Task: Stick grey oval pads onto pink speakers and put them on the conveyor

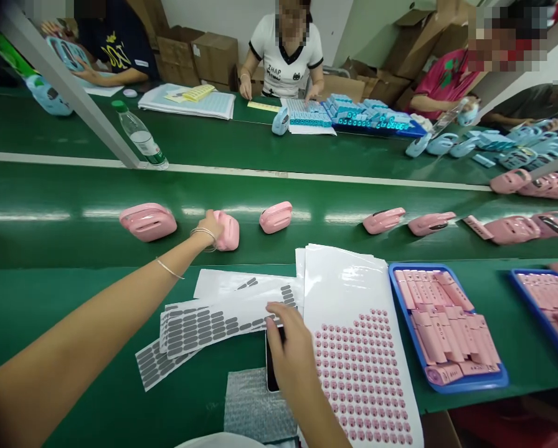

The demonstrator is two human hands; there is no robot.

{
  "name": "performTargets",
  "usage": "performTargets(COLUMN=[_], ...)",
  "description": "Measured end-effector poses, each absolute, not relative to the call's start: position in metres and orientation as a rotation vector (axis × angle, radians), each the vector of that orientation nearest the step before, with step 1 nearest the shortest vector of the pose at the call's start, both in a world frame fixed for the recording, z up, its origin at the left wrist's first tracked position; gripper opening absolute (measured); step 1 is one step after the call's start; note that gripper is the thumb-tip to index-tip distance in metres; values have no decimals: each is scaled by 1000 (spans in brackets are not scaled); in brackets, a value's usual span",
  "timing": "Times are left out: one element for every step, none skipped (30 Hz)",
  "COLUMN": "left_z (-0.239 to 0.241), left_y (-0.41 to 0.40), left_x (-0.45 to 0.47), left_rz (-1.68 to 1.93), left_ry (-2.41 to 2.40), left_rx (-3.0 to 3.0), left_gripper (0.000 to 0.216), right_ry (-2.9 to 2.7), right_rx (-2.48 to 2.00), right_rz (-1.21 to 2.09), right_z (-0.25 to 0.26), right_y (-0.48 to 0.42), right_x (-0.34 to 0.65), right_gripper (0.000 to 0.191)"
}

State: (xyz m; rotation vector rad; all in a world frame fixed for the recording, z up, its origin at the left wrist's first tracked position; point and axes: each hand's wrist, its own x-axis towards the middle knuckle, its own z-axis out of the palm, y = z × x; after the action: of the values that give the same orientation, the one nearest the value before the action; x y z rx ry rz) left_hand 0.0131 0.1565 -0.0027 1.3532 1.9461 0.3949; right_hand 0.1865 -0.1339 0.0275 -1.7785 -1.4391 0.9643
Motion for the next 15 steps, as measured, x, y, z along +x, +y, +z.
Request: performTargets(left_z=[-3,-5,-6,-6,-6,-5,-4,-1,2,4,6,6,6,4,1], left_y=[153,148,140,130,117,102,85,67,49,30,12,-5,-22,-38,-52], left_x=[7,0,-8,-15,-22,-29,-35,-42,-48,-54,-60,-66,-73,-79,-84], left_rz=[426,466,515,571,627,676,717,748,770,786,800,812,827,845,865], left_ry=[1920,1884,1842,1797,1752,1705,1657,1606,1559,1517,1487,1464,1447,1435,1428], left_rx=[1291,1230,1168,1104,1032,954,873,796,729,675,628,580,523,460,395], left_gripper=[42,38,35,32,32,37,43,49,52,55,57,60,63,65,68], right_ry=[-1477,-1518,-1564,-1599,-1629,-1652,-1663,-1661,-1647,-1624,-1595,-1566,-1542,-1528,-1520], right_rx=[-1800,-1821,-1830,-1836,-1839,-1840,-1843,-1852,-1870,-1893,-1919,-1943,-1962,-1972,-1977], right_rz=[927,885,869,850,832,812,785,750,709,663,616,572,534,508,490], right_z=[5,-17,-36,-52,-64,-73,-78,-80,-81,-82,-83,-84,-87,-90,-94], right_y=[-124,-117,-113,-111,-111,-111,-112,-111,-110,-107,-104,-101,-98,-94,-92], right_x=[191,195,197,198,198,197,196,195,195,195,196,198,199,201,203], right_gripper=[31,30,31,32,34,35,35,35,34,33,32,31,29,26,23])
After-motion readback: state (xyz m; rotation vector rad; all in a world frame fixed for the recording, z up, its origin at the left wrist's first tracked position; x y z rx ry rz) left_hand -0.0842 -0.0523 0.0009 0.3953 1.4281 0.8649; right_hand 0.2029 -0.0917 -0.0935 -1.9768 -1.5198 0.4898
